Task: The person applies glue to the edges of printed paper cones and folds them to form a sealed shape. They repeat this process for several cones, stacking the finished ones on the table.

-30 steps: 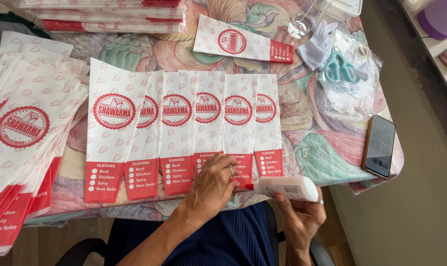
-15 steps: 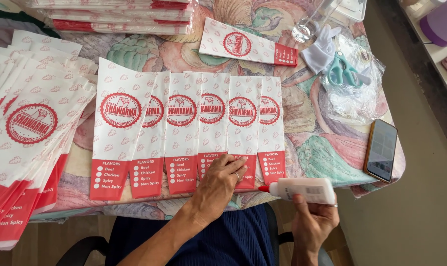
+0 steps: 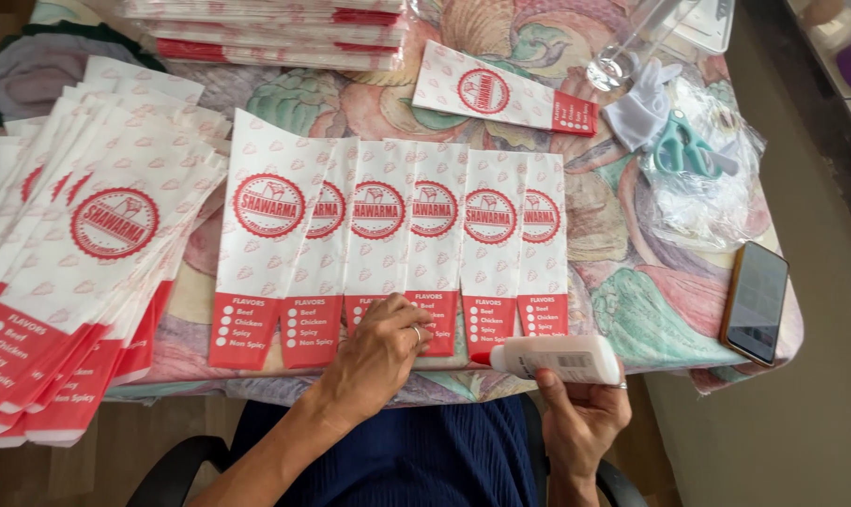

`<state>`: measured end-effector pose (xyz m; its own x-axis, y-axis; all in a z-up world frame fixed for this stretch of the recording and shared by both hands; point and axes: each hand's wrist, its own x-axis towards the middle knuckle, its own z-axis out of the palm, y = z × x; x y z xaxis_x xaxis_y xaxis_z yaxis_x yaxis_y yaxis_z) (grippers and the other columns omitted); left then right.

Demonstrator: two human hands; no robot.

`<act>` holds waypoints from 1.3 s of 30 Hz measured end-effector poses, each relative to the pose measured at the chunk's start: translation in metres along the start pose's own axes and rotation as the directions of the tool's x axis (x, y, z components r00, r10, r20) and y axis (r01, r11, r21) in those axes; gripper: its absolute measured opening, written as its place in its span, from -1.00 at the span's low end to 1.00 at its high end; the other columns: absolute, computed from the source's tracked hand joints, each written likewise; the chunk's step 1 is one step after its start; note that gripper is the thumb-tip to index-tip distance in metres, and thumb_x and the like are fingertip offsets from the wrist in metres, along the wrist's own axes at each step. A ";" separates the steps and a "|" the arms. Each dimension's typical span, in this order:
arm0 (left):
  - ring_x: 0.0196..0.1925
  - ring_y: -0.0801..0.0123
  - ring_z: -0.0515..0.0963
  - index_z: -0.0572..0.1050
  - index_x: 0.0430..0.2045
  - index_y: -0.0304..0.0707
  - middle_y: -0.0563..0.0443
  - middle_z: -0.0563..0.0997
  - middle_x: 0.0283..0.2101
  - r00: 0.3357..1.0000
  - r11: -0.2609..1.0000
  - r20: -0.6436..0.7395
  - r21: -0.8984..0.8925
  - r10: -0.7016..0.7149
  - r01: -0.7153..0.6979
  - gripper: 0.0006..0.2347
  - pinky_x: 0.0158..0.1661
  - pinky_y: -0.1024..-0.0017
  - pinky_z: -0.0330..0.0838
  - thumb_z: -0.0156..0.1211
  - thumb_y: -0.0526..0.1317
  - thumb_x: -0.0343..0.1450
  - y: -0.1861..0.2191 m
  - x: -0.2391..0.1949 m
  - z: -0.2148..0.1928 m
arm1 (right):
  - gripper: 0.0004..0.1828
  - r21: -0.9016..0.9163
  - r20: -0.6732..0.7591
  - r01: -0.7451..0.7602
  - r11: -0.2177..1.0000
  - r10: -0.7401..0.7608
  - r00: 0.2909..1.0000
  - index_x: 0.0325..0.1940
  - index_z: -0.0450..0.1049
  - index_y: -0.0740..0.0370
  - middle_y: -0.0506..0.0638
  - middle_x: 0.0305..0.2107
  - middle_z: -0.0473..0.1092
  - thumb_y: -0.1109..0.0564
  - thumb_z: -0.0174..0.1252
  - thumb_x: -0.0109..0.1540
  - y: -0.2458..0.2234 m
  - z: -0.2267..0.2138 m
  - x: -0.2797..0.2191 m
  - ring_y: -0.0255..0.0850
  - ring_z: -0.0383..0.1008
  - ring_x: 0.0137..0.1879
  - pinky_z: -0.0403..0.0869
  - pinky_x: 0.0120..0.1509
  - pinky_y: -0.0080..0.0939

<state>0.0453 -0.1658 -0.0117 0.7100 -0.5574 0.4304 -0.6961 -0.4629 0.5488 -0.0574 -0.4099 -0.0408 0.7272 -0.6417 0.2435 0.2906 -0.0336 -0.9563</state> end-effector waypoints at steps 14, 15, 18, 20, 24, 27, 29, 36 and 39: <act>0.10 0.09 0.46 0.61 -0.09 -0.46 -0.12 0.62 0.04 0.994 0.993 0.090 -0.089 -0.065 0.073 -0.59 0.13 0.18 0.39 0.50 -0.36 0.16 -0.004 -0.017 -0.006 | -0.57 -0.069 0.305 -0.042 0.997 0.061 0.950 -0.07 0.41 0.44 0.05 -0.35 0.50 0.35 0.43 0.06 0.004 0.056 -0.018 -0.19 0.58 -0.19 0.67 -0.09 -0.20; 0.10 0.09 0.46 0.61 -0.09 -0.46 -0.12 0.62 0.04 0.994 0.994 0.088 -0.086 -0.067 0.074 -0.59 0.13 0.18 0.39 0.50 -0.36 0.16 -0.004 -0.017 -0.005 | -0.57 -0.067 0.308 -0.042 0.997 0.060 0.950 -0.07 0.41 0.44 0.05 -0.35 0.50 0.35 0.43 0.06 0.001 0.058 -0.017 -0.19 0.58 -0.19 0.67 -0.09 -0.20; 0.10 0.07 0.46 0.61 -0.10 -0.47 -0.14 0.62 0.03 0.995 0.994 0.081 -0.077 -0.066 0.073 -0.62 0.10 0.14 0.40 0.47 -0.35 0.20 -0.003 -0.017 -0.004 | -0.56 -0.118 0.347 0.001 0.993 0.040 0.937 -0.05 0.44 0.46 0.15 -0.36 0.57 0.29 0.43 0.06 -0.005 0.053 -0.014 -0.10 0.66 -0.24 0.72 -0.16 -0.21; 0.08 0.09 0.47 0.63 -0.13 -0.45 -0.15 0.64 0.00 0.994 0.994 0.069 -0.069 -0.079 0.084 -0.67 0.10 0.16 0.41 0.45 -0.25 0.28 -0.001 -0.017 -0.005 | -0.55 -0.135 0.260 0.005 0.991 0.031 0.965 -0.05 0.51 0.56 0.26 -0.30 0.58 0.32 0.43 0.03 -0.002 0.041 -0.009 -0.03 0.66 -0.22 0.73 -0.09 -0.11; 0.04 0.14 0.50 0.66 -0.18 -0.43 -0.13 0.67 -0.03 0.996 0.992 0.009 -0.089 -0.088 0.088 -0.72 0.07 0.19 0.45 0.47 -0.30 0.27 -0.004 -0.016 0.004 | -0.44 -0.131 0.151 -0.043 0.990 0.062 0.987 0.09 0.44 0.46 0.30 -0.20 0.55 0.31 0.41 0.03 -0.005 0.022 0.001 0.01 0.62 -0.12 0.70 0.01 -0.02; -0.02 0.11 0.52 0.69 -0.30 -0.41 -0.12 0.68 -0.12 0.994 0.991 -0.064 -0.107 -0.090 0.083 -0.82 0.05 0.17 0.45 0.46 -0.37 0.26 -0.007 -0.016 0.014 | -0.28 -0.053 0.131 -0.021 0.998 0.028 0.991 0.29 0.34 0.40 0.20 -0.09 0.49 0.28 0.38 0.06 -0.006 0.022 0.000 -0.06 0.54 0.03 0.63 0.12 -0.03; -0.02 0.11 0.55 0.70 -0.33 -0.41 -0.12 0.69 -0.13 0.988 0.981 -0.071 -0.143 -0.140 0.129 -0.85 0.18 0.15 0.40 0.44 -0.39 0.27 -0.007 -0.015 0.019 | -0.33 -0.017 0.149 0.012 1.000 -0.009 0.989 0.22 0.36 0.47 0.32 -0.08 0.51 0.34 0.38 0.04 -0.004 0.027 -0.005 0.03 0.58 0.03 0.67 0.14 0.08; 0.03 0.01 0.58 0.67 -0.27 -0.46 -0.19 0.67 -0.10 0.988 0.981 -0.055 -0.140 -0.142 0.133 -0.83 0.31 0.08 0.28 0.18 -0.51 0.35 -0.004 -0.015 0.015 | -0.62 -0.108 0.297 0.067 0.992 -0.032 0.954 -0.09 0.54 0.52 0.29 -0.31 0.59 0.28 0.41 0.07 0.000 0.053 -0.018 0.00 0.70 -0.25 0.76 -0.14 -0.12; 0.12 -0.16 0.52 0.66 -0.23 -0.49 -0.21 0.65 -0.07 0.993 0.988 -0.041 -0.110 -0.112 0.107 -0.78 0.27 0.03 0.32 0.10 -0.58 0.36 -0.006 -0.016 0.016 | -0.58 -0.137 0.277 0.037 0.990 0.003 0.961 -0.07 0.45 0.45 0.13 -0.39 0.55 0.32 0.43 0.05 0.002 0.056 -0.021 -0.14 0.64 -0.26 0.73 -0.16 -0.21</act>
<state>0.0362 -0.1650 -0.0333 0.7874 -0.4730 0.3954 -0.6001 -0.4411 0.6673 -0.0374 -0.3539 -0.0385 0.8718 -0.4044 0.2764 0.2292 -0.1618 -0.9598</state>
